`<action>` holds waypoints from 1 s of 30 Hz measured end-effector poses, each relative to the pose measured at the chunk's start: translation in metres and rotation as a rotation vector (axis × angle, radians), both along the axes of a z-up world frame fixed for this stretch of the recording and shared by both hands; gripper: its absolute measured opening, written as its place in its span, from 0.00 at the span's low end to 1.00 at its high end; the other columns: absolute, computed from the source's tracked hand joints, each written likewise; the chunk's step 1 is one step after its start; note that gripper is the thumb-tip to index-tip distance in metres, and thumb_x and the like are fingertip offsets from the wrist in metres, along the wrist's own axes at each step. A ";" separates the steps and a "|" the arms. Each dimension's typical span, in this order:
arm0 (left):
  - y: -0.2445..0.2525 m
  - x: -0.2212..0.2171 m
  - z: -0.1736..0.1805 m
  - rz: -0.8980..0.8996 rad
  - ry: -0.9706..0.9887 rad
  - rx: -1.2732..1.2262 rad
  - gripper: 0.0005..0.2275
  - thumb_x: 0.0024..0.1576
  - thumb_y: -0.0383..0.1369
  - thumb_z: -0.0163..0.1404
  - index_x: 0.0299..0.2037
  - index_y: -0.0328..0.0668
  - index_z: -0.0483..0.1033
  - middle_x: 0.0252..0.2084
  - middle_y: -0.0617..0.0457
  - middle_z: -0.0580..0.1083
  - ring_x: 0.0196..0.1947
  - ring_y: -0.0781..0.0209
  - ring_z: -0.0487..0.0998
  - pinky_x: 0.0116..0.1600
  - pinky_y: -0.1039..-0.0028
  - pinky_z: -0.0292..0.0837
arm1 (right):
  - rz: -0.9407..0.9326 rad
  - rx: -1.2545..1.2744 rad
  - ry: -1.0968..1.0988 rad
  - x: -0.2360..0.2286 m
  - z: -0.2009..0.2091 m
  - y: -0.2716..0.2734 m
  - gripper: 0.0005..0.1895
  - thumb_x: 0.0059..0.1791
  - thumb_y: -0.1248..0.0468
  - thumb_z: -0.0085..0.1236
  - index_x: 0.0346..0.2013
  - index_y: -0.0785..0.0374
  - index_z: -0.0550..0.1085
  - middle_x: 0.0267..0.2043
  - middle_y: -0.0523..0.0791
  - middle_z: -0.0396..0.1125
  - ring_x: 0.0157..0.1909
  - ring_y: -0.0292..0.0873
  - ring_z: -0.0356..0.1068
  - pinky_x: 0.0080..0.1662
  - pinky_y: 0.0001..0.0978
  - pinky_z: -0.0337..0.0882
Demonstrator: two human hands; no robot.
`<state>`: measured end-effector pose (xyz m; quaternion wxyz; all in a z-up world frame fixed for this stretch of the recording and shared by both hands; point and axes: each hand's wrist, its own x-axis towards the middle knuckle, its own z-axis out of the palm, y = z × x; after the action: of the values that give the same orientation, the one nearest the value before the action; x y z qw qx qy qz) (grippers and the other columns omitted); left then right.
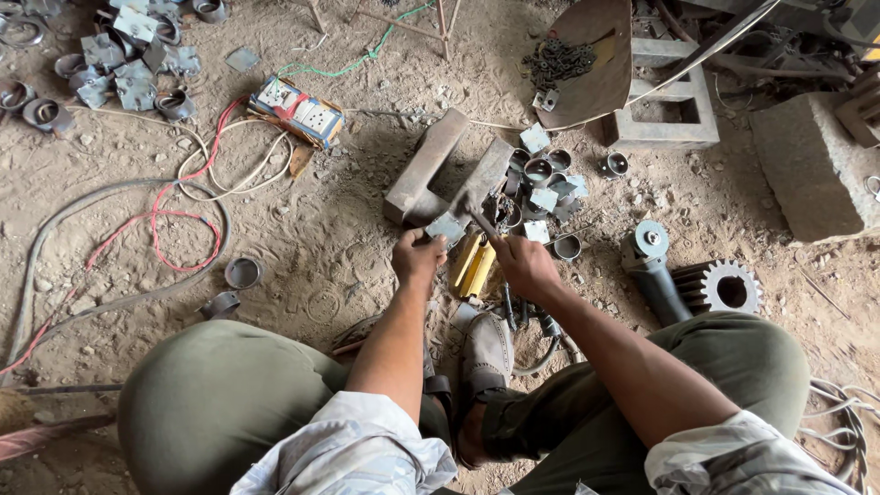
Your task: The person sits on the ground and uses a hammer to repeatedly strike small metal pieces placed on a metal block. They pick up each piece, position it, strike it several times, and then inspect it before moving to the next piece.
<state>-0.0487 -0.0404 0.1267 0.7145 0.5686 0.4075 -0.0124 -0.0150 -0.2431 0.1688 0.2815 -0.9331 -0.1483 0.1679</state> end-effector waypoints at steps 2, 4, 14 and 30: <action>0.001 -0.002 -0.001 -0.010 -0.081 0.011 0.16 0.54 0.26 0.60 0.53 0.35 0.76 0.44 0.41 0.80 0.30 0.64 0.80 0.28 0.81 0.77 | 0.015 0.051 -0.116 0.001 0.005 0.006 0.30 0.62 0.48 0.28 0.25 0.61 0.68 0.13 0.41 0.57 0.09 0.32 0.46 0.09 0.30 0.49; 0.003 -0.002 0.000 -0.029 -0.079 0.040 0.15 0.54 0.27 0.60 0.52 0.36 0.78 0.45 0.43 0.80 0.30 0.65 0.80 0.27 0.82 0.76 | -0.024 0.077 -0.204 0.002 0.007 0.011 0.30 0.62 0.48 0.28 0.25 0.61 0.67 0.13 0.41 0.57 0.09 0.31 0.47 0.09 0.28 0.50; 0.005 0.007 -0.003 -0.106 0.024 0.108 0.12 0.53 0.29 0.62 0.46 0.37 0.80 0.41 0.44 0.81 0.27 0.67 0.79 0.27 0.84 0.75 | 0.002 0.002 -0.080 0.000 0.004 -0.002 0.31 0.61 0.49 0.27 0.24 0.63 0.69 0.14 0.41 0.63 0.08 0.30 0.52 0.08 0.28 0.52; 0.021 0.013 -0.015 -0.218 -0.120 -0.014 0.09 0.54 0.27 0.62 0.42 0.32 0.82 0.37 0.41 0.81 0.23 0.66 0.74 0.23 0.81 0.66 | -0.068 0.157 -0.038 -0.002 0.006 0.007 0.26 0.60 0.47 0.28 0.35 0.61 0.68 0.14 0.41 0.60 0.08 0.33 0.50 0.09 0.30 0.51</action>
<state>-0.0355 -0.0197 0.1113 0.7361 0.6041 0.2996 -0.0589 -0.0167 -0.2359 0.1750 0.3565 -0.9157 -0.1344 0.1282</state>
